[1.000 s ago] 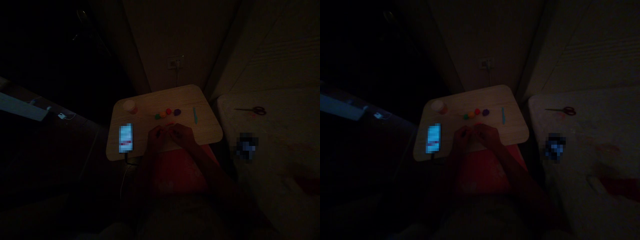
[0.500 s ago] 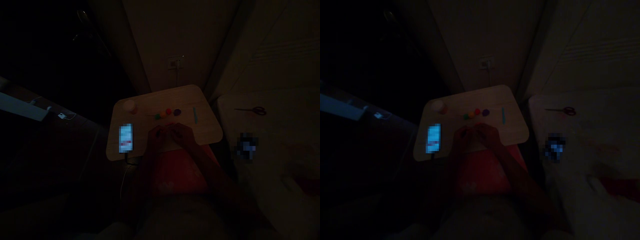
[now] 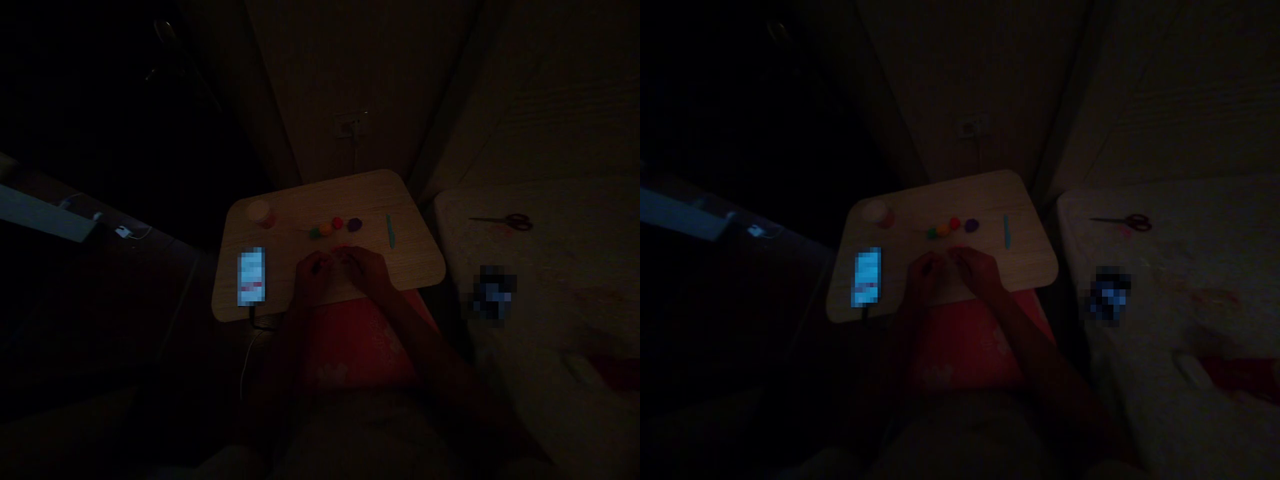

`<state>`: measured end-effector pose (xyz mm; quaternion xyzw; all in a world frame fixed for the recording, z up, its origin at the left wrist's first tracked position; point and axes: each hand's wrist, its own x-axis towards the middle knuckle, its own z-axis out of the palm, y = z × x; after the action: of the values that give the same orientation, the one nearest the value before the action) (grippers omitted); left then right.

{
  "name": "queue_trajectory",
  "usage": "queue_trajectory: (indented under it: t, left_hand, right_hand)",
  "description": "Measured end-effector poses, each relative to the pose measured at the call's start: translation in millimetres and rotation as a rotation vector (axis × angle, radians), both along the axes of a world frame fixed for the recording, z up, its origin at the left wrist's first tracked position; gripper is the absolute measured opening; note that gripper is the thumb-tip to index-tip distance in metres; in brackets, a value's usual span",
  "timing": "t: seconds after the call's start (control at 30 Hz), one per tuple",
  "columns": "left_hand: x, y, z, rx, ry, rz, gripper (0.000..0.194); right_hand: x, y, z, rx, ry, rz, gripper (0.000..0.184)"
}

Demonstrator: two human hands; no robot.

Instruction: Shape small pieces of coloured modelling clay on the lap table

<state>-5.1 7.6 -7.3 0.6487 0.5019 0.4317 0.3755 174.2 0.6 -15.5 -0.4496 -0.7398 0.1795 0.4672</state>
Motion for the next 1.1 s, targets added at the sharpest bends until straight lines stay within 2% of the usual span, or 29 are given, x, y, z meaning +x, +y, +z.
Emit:
queue_trajectory:
  t: [0.2, 0.43, 0.7, 1.1]
  left_hand:
    - [0.6, -0.2, -0.1, 0.02, -0.018, -0.004, 0.017]
    - [-0.5, 1.8, -4.5, 0.013, 0.006, 0.003, 0.018]
    - [-0.7, 0.3, -2.3, 0.023, 0.0, 0.005, 0.02]
    - [0.6, 0.9, -2.0, 0.009, -0.001, 0.022, 0.019]
  right_hand:
    - [3.1, 0.7, -3.3, 0.003, 0.035, 0.066, 0.035]
    - [2.2, 0.8, -3.3, -0.039, -0.009, 0.034, 0.031]
    - [0.8, 0.2, 0.6, -0.044, 0.01, -0.035, 0.018]
    - [3.4, -1.4, 0.1, -0.052, -0.05, -0.016, 0.029]
